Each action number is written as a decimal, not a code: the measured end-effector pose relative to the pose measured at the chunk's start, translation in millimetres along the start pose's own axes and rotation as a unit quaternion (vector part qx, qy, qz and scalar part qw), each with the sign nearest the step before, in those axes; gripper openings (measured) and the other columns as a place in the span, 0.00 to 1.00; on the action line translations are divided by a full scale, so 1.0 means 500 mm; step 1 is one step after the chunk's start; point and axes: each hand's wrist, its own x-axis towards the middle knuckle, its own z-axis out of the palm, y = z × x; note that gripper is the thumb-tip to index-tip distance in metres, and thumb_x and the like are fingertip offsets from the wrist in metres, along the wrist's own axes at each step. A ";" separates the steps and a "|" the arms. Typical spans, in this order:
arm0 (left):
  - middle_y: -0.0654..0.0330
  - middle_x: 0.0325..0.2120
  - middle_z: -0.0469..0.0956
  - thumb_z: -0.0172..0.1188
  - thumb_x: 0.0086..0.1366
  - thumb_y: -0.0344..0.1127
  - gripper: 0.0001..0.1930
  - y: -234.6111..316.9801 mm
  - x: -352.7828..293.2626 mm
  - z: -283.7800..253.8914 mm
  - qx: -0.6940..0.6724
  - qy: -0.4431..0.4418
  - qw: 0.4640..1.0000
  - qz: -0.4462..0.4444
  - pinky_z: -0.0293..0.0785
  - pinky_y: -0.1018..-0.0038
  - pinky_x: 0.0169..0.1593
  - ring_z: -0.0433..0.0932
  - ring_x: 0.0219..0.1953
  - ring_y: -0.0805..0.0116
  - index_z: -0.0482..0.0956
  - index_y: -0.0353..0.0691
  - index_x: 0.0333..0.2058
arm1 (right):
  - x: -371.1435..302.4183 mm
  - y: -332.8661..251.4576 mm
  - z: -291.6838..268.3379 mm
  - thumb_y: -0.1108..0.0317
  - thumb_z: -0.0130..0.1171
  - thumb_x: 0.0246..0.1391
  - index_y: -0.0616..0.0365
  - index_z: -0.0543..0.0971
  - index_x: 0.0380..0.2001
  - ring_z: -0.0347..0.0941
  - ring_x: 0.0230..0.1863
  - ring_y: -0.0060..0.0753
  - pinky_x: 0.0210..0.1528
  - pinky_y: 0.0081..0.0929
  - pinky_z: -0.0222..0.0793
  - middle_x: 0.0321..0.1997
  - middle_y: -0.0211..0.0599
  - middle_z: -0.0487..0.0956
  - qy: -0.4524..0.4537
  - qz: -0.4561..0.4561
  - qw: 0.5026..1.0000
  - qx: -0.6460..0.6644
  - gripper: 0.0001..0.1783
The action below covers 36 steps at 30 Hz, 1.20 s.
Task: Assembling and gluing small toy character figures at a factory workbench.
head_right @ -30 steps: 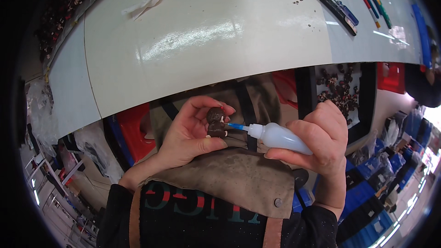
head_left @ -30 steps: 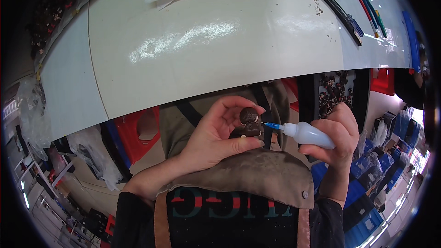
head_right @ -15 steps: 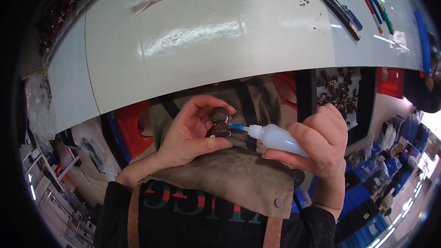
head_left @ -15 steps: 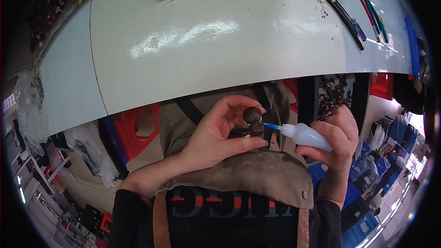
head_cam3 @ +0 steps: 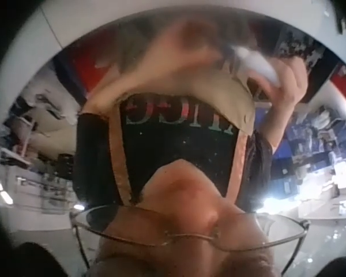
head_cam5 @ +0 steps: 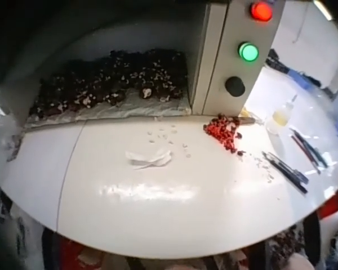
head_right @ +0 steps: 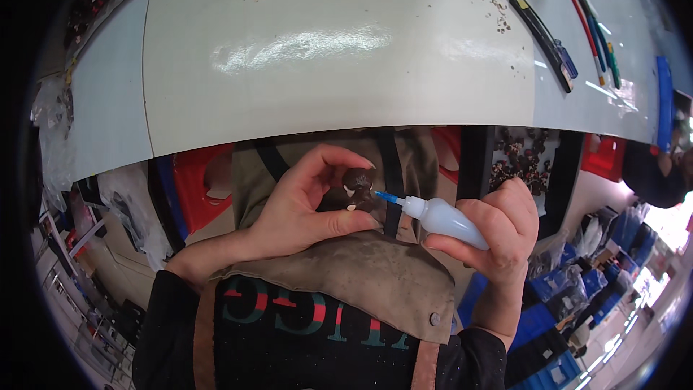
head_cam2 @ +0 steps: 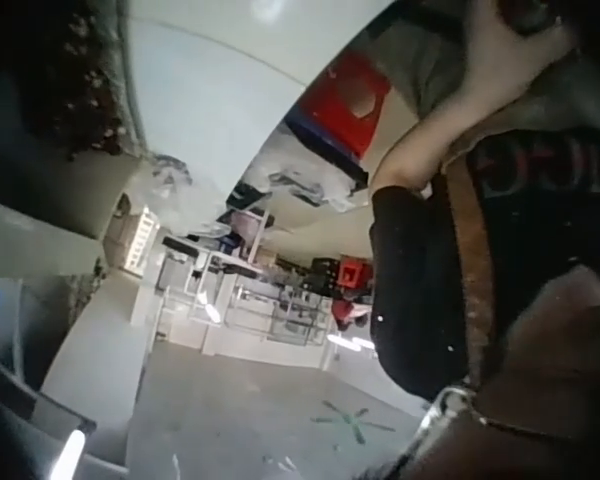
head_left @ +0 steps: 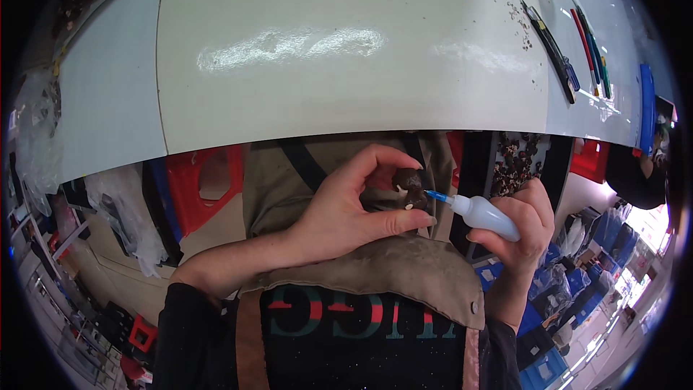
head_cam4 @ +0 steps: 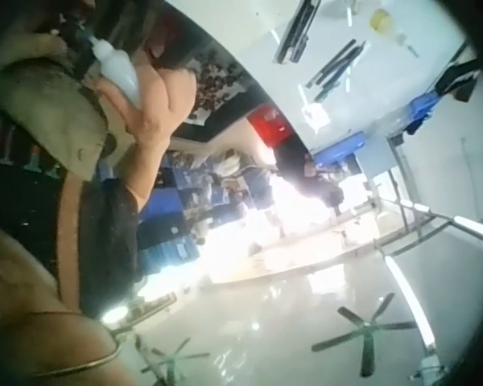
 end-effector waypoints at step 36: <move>0.65 0.30 0.75 0.69 0.51 0.32 0.22 0.068 0.003 0.022 0.118 0.014 0.989 0.089 0.72 0.82 0.35 0.74 0.31 0.80 0.73 0.38 0.45 | -0.022 0.027 -0.013 0.39 0.67 0.31 0.58 0.78 0.21 0.66 0.20 0.30 0.23 0.25 0.58 0.18 0.31 0.73 0.017 0.038 0.994 0.097 0.30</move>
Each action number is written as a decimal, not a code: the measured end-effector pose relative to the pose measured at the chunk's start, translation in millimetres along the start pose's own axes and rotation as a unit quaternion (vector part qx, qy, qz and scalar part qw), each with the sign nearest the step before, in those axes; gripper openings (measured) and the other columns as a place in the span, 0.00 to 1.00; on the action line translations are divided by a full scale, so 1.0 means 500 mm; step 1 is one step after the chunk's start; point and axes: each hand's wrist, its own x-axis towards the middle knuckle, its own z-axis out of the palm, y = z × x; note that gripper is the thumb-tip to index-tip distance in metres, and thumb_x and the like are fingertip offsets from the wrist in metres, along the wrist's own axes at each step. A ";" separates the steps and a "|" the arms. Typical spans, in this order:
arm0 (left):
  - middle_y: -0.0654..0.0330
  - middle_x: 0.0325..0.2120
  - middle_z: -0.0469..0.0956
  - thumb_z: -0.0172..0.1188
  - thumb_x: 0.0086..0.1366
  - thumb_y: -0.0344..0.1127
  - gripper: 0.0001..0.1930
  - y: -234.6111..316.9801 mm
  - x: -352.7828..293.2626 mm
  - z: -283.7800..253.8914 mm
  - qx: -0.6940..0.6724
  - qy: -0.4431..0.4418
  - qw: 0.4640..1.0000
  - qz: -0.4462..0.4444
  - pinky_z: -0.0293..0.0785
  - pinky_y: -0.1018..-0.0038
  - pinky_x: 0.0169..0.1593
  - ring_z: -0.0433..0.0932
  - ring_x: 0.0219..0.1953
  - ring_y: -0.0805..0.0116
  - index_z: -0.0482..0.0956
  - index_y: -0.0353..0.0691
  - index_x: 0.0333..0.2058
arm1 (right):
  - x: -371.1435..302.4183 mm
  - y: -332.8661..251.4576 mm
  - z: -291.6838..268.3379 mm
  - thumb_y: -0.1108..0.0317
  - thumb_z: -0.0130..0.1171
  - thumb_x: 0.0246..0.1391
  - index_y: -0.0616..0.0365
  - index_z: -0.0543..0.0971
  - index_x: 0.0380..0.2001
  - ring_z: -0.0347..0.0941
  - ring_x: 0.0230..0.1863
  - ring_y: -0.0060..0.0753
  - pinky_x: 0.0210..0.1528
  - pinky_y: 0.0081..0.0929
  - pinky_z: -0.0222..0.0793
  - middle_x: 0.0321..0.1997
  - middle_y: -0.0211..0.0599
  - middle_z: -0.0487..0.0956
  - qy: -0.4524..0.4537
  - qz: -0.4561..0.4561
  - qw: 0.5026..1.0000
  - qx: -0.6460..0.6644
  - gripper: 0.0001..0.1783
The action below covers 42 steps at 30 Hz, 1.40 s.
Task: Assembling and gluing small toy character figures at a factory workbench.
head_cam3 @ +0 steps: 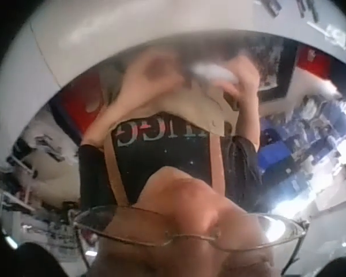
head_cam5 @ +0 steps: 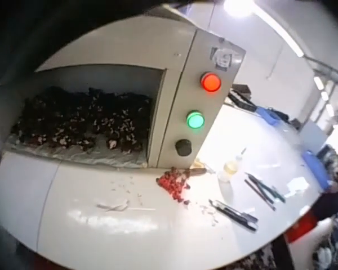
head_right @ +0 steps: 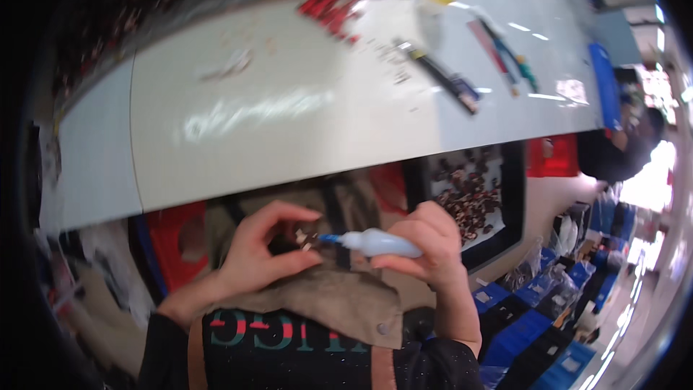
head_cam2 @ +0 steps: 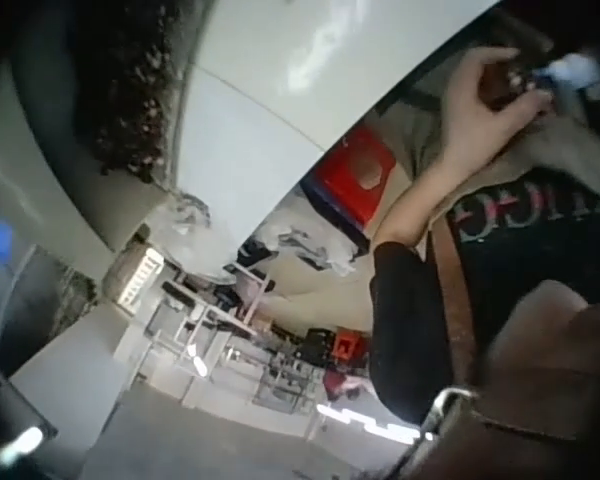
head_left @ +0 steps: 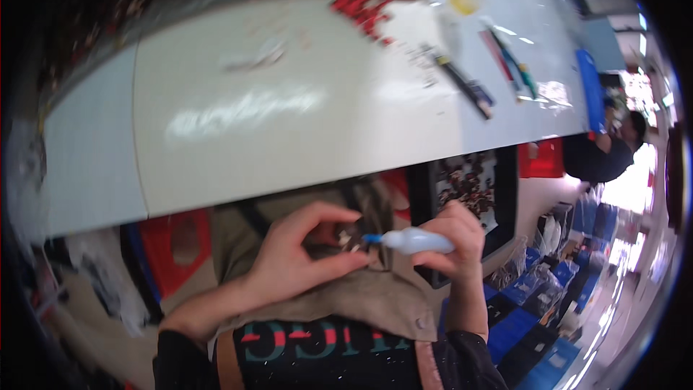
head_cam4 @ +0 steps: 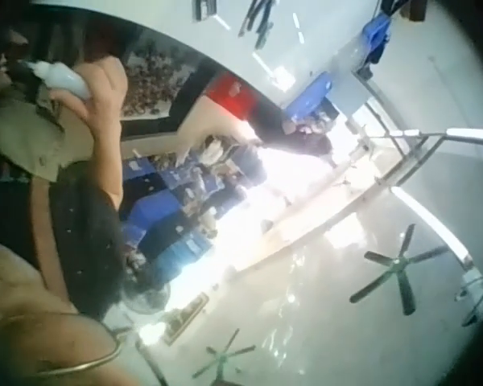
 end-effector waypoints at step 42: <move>0.54 0.53 0.65 0.41 0.70 0.48 0.27 0.147 0.166 -0.082 -0.197 -0.088 0.958 -0.186 0.63 0.63 0.61 0.66 0.56 0.65 0.58 0.33 0.59 | 0.255 -0.001 0.099 0.66 0.66 0.35 0.57 0.77 0.41 0.72 0.42 0.35 0.44 0.30 0.64 0.40 0.32 0.76 0.155 -0.109 0.981 0.045 0.24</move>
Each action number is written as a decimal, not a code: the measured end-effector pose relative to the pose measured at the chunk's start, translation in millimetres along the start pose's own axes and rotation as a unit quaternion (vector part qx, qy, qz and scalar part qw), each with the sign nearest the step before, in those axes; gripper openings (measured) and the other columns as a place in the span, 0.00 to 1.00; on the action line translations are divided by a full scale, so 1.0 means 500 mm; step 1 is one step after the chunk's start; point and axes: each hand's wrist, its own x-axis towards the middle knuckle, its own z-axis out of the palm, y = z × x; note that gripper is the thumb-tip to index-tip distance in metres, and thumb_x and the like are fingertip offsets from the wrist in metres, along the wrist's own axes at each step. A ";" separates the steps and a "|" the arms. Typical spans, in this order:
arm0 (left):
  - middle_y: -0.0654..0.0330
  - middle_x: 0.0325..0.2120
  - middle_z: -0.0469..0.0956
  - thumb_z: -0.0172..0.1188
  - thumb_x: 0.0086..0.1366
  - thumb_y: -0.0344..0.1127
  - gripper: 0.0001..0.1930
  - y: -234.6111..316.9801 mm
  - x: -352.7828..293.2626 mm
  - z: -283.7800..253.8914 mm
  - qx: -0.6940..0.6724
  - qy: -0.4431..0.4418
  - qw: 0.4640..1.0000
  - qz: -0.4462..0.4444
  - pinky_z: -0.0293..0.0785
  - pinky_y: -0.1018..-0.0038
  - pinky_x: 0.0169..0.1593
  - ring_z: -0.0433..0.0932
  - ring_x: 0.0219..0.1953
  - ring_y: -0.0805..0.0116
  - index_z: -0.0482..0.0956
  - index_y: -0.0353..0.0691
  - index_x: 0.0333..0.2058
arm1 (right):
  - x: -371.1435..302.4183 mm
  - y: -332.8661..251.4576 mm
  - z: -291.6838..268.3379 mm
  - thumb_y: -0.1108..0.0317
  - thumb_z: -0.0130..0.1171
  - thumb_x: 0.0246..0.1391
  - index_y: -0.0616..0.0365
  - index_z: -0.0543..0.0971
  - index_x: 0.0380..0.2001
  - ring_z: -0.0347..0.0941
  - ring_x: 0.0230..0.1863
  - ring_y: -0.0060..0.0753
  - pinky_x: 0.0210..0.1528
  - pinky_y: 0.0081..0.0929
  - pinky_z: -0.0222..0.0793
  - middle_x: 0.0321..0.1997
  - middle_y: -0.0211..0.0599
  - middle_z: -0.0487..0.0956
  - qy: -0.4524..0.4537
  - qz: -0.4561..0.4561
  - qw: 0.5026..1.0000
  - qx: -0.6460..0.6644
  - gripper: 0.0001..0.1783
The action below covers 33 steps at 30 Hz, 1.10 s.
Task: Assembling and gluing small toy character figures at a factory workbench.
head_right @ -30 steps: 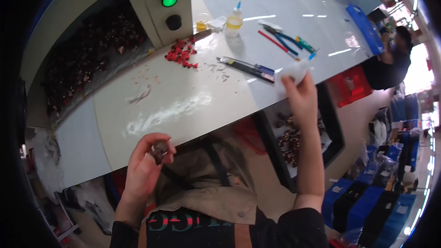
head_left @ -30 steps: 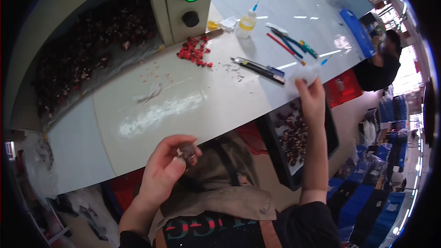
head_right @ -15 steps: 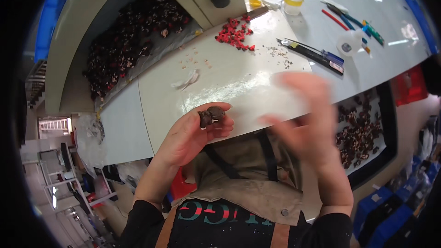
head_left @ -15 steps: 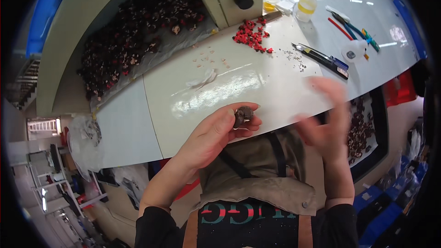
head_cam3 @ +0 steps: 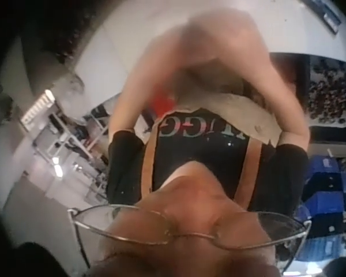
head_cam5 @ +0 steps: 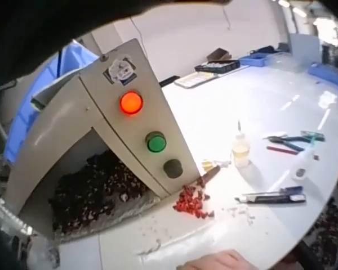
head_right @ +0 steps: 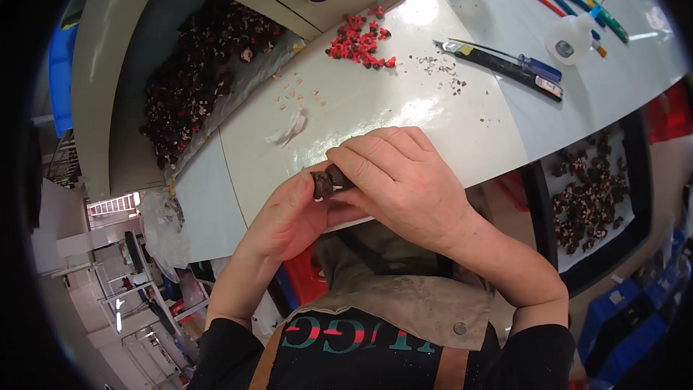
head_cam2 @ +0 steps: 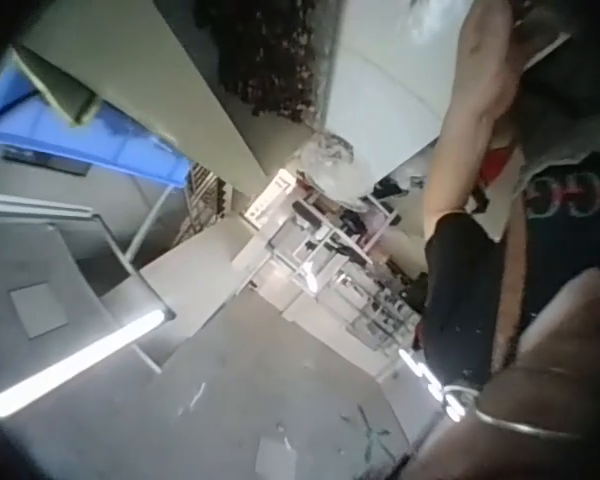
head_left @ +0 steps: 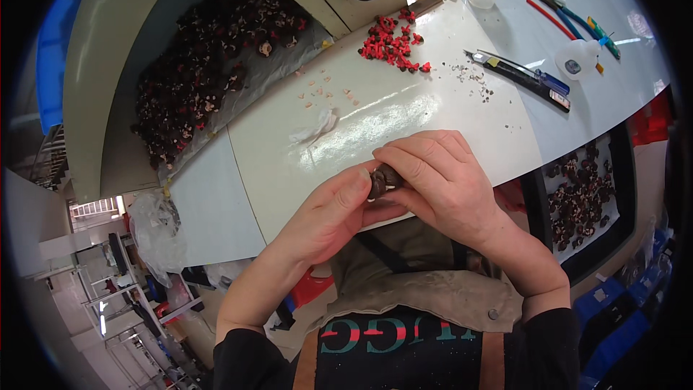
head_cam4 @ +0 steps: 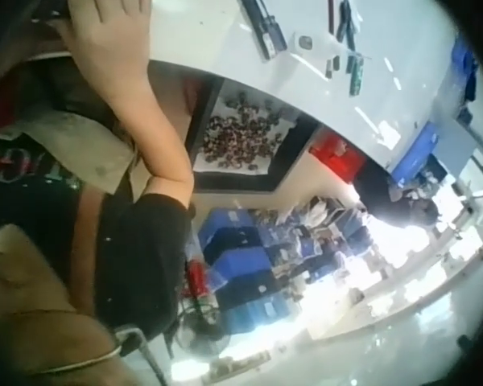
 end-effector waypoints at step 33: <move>0.63 0.46 0.72 0.50 0.66 0.51 0.23 0.014 0.007 -0.017 0.002 0.068 0.995 -0.079 0.68 0.74 0.55 0.71 0.48 0.75 0.69 0.39 0.50 | 0.013 -0.007 0.010 0.72 0.66 0.33 0.66 0.75 0.35 0.70 0.35 0.46 0.39 0.36 0.66 0.34 0.43 0.75 -0.035 0.003 0.999 0.010 0.21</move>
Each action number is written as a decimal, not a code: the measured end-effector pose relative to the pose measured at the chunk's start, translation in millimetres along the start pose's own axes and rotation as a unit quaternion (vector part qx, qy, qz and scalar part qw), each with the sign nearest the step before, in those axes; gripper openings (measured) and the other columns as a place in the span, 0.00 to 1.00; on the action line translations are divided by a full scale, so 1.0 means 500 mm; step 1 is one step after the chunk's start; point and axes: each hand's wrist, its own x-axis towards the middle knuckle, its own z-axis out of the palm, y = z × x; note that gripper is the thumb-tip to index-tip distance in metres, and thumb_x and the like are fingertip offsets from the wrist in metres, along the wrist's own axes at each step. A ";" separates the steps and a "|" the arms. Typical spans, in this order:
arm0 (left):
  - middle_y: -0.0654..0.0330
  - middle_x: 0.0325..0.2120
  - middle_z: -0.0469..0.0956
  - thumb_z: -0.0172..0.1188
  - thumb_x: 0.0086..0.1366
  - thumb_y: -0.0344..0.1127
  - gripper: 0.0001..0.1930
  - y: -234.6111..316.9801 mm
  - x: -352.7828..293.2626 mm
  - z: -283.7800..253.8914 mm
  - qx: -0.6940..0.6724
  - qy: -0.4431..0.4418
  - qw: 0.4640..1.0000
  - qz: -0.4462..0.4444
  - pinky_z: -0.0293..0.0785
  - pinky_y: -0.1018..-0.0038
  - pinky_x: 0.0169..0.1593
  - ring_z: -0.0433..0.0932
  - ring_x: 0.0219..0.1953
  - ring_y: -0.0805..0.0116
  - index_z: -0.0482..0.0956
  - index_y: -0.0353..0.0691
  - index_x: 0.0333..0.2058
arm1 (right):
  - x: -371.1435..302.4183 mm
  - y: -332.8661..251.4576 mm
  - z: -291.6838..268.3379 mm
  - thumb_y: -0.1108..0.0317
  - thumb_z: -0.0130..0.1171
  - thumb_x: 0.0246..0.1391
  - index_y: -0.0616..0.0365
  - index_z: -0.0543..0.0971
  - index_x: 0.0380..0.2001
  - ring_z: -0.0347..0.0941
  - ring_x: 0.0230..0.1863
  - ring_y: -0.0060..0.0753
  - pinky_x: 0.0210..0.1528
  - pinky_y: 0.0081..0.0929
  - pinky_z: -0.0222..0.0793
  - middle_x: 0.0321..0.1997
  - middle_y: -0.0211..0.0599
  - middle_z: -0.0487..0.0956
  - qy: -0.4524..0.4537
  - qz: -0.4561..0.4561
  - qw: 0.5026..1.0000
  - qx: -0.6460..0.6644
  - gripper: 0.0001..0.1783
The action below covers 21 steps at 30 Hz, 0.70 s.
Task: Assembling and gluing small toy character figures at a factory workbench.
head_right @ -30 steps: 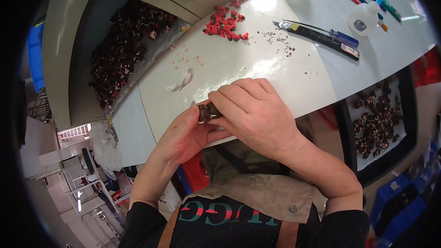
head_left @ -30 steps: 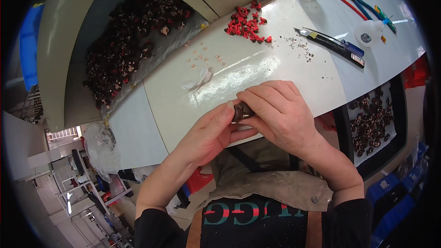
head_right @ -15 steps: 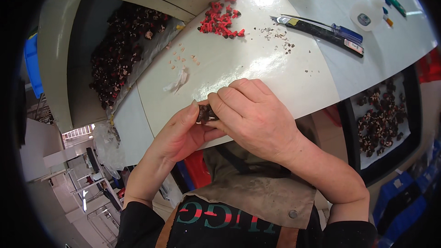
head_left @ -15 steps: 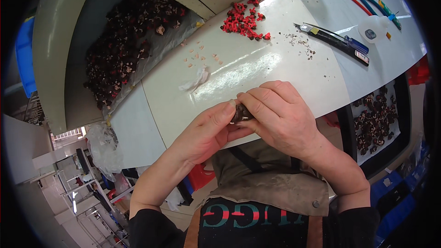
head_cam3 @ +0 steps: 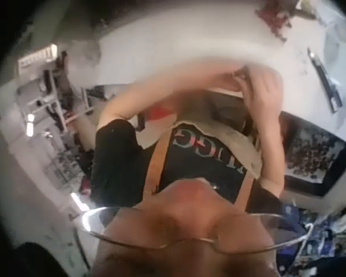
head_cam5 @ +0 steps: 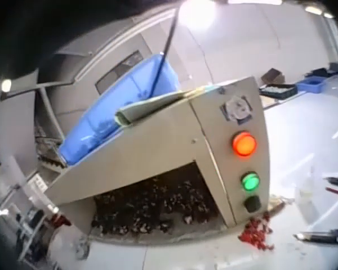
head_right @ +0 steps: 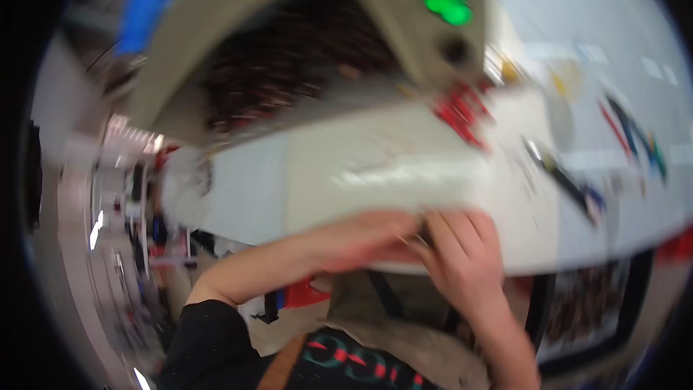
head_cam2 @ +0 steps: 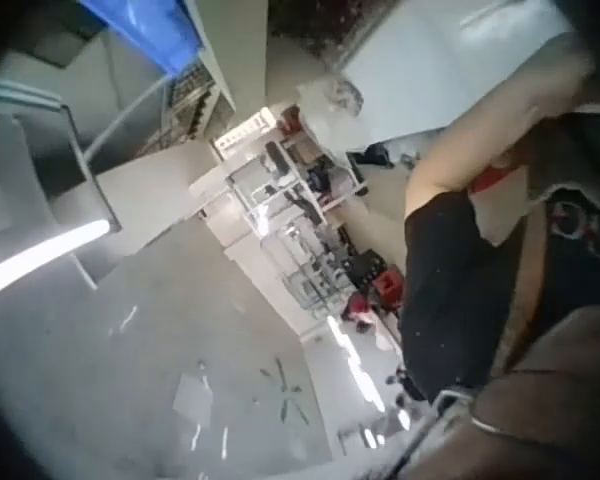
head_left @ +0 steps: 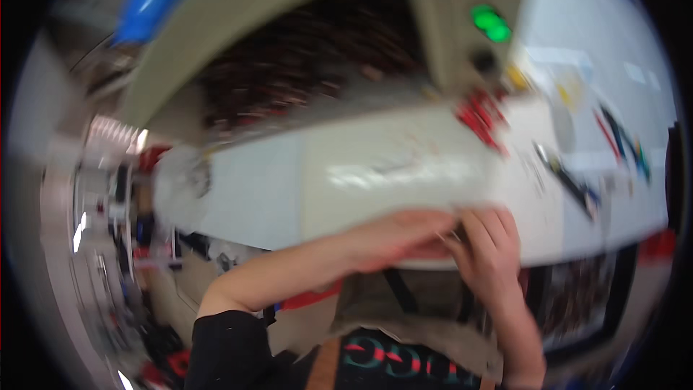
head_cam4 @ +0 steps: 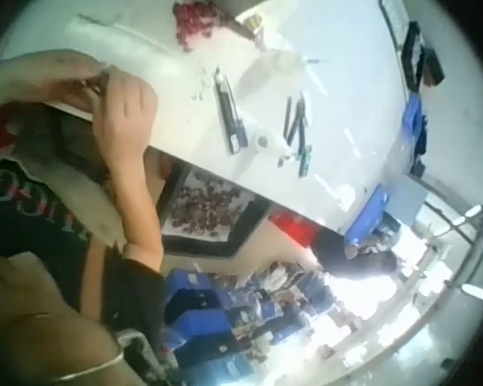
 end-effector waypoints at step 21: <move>0.66 0.45 0.71 0.50 0.64 0.57 0.28 0.018 -0.003 -0.010 -0.054 -0.073 0.994 -0.059 0.68 0.81 0.54 0.71 0.46 0.81 0.68 0.40 0.52 | 0.021 -0.023 0.000 0.71 0.69 0.32 0.63 0.75 0.34 0.70 0.34 0.43 0.36 0.34 0.67 0.33 0.39 0.75 -0.030 0.026 0.999 -0.011 0.20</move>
